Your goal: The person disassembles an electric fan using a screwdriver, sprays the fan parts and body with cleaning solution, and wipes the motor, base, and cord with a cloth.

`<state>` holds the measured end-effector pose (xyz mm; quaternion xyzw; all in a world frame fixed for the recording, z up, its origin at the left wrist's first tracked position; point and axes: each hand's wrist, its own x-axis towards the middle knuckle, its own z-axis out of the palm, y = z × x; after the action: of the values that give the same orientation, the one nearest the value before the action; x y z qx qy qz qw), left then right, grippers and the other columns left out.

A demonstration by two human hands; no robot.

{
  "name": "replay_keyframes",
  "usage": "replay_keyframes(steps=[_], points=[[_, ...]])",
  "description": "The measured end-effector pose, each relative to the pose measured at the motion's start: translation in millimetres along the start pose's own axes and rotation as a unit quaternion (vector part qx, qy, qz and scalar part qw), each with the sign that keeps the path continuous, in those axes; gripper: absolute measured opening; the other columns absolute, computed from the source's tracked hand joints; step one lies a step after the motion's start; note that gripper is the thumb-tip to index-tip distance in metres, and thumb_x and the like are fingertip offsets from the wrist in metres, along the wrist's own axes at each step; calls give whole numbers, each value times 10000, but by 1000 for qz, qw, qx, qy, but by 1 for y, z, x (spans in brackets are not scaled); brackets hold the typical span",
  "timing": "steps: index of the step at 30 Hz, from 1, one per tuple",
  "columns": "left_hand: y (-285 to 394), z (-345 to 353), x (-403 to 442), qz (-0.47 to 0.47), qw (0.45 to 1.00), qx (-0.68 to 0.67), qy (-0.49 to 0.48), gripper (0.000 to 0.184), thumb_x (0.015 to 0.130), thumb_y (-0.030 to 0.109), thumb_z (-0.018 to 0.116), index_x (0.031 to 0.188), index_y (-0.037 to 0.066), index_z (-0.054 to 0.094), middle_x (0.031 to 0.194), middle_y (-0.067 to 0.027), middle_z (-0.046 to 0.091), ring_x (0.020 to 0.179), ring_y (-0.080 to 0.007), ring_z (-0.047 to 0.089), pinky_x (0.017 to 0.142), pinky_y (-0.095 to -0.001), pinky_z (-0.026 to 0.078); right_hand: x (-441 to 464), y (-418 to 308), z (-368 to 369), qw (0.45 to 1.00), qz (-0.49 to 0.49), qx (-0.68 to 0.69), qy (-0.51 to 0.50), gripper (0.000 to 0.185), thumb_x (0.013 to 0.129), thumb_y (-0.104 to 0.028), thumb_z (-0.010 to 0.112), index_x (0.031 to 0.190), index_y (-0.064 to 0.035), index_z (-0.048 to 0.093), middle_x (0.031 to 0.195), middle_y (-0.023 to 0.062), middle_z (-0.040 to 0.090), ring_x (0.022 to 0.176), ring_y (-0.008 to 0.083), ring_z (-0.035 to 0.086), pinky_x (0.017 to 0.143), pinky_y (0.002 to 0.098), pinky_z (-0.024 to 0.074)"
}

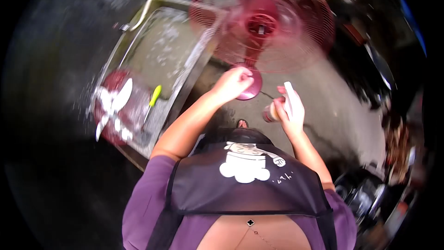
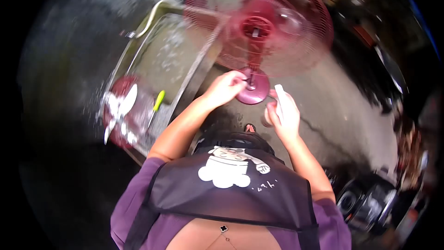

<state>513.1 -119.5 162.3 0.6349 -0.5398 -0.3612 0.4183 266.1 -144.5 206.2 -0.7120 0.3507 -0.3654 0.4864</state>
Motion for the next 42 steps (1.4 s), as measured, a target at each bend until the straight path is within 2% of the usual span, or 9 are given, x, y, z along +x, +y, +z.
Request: replay_keyframes(steps=[8, 14, 16, 21, 26, 33, 37, 39, 42], points=[[3, -3, -85, -28, 992, 91, -85, 709, 694, 298, 843, 1296, 73, 545, 1254, -207, 527, 1185, -376, 532, 1022, -434, 445, 29, 8, 58, 992, -70, -22, -102, 510, 875, -105, 705, 1338, 26, 536, 1245, 136, 537, 1062, 227, 597, 934, 346, 502], [3, -39, -149, -64, 976, 155, 139, 829, 575, 358, 905, 1295, 115, 574, 1257, -167, 486, 1197, -387, 446, 1037, -448, 407, 42, -35, 138, 945, -146, 92, -279, 745, 768, -148, 817, 1407, 10, 468, 1399, 177, 414, 1283, 315, 483, 1058, 421, 420], [-6, -57, -168, -65, 965, 167, 190, 812, 546, 330, 904, 1263, 115, 588, 1238, -137, 505, 1179, -358, 472, 1028, -432, 418, 52, -53, 157, 895, -307, -21, -323, 890, 732, -182, 859, 1471, -19, 391, 1420, 188, 383, 1364, 331, 387, 1096, 431, 388], [-44, -100, -216, -109, 903, 208, 359, 749, 586, 262, 913, 1232, 66, 588, 1188, -149, 552, 1144, -353, 521, 1012, -442, 425, 39, -51, 174, 905, -80, -50, -414, 981, 708, -182, 861, 1537, -190, 335, 1462, 173, 331, 1367, 333, 351, 1147, 420, 311], [-151, -141, -267, -154, 805, 180, 544, 724, 601, 256, 925, 1195, 18, 586, 1118, -172, 602, 1076, -345, 581, 960, -439, 460, 40, -13, 159, 927, -33, -110, -356, 873, 751, -130, 828, 1509, -171, 395, 1383, 130, 398, 1115, 235, 537, 1023, 367, 453], [-216, -149, -281, -160, 830, -10, 534, 601, 692, 156, 904, 1152, -5, 551, 1101, -112, 626, 1023, -229, 624, 940, -370, 488, 28, -4, 128, 968, 59, -108, -219, 774, 810, -127, 795, 1482, -128, 410, 1346, 160, 420, 994, 193, 597, 900, 332, 525], [-247, -143, -295, -178, 818, 93, 539, 693, 690, 135, 897, 1223, -31, 485, 1164, -134, 588, 1056, -229, 604, 956, -378, 478, 21, -4, 109, 973, 88, -119, -176, 740, 831, -146, 782, 1468, -91, 409, 1328, 152, 430, 979, 187, 606, 851, 310, 536], [-247, -124, -300, -214, 783, 43, 583, 863, 661, 124, 905, 1326, -62, 387, 1312, -213, 432, 1164, -314, 523, 1029, -404, 417, 22, 0, 95, 975, 105, -119, -156, 725, 836, -144, 777, 1461, -81, 416, 1333, 155, 430, 964, 183, 611, 849, 306, 536], [-213, -98, -301, -411, 706, -98, 568, 573, 797, 177, 816, 1186, -14, 441, 1172, -140, 456, 927, -200, 491, 854, -337, 453, 36, 9, 69, 981, 128, -78, -124, 642, 844, -139, 768, 1412, -55, 481, 1274, 135, 501, 925, 150, 617, 837, 289, 533]])
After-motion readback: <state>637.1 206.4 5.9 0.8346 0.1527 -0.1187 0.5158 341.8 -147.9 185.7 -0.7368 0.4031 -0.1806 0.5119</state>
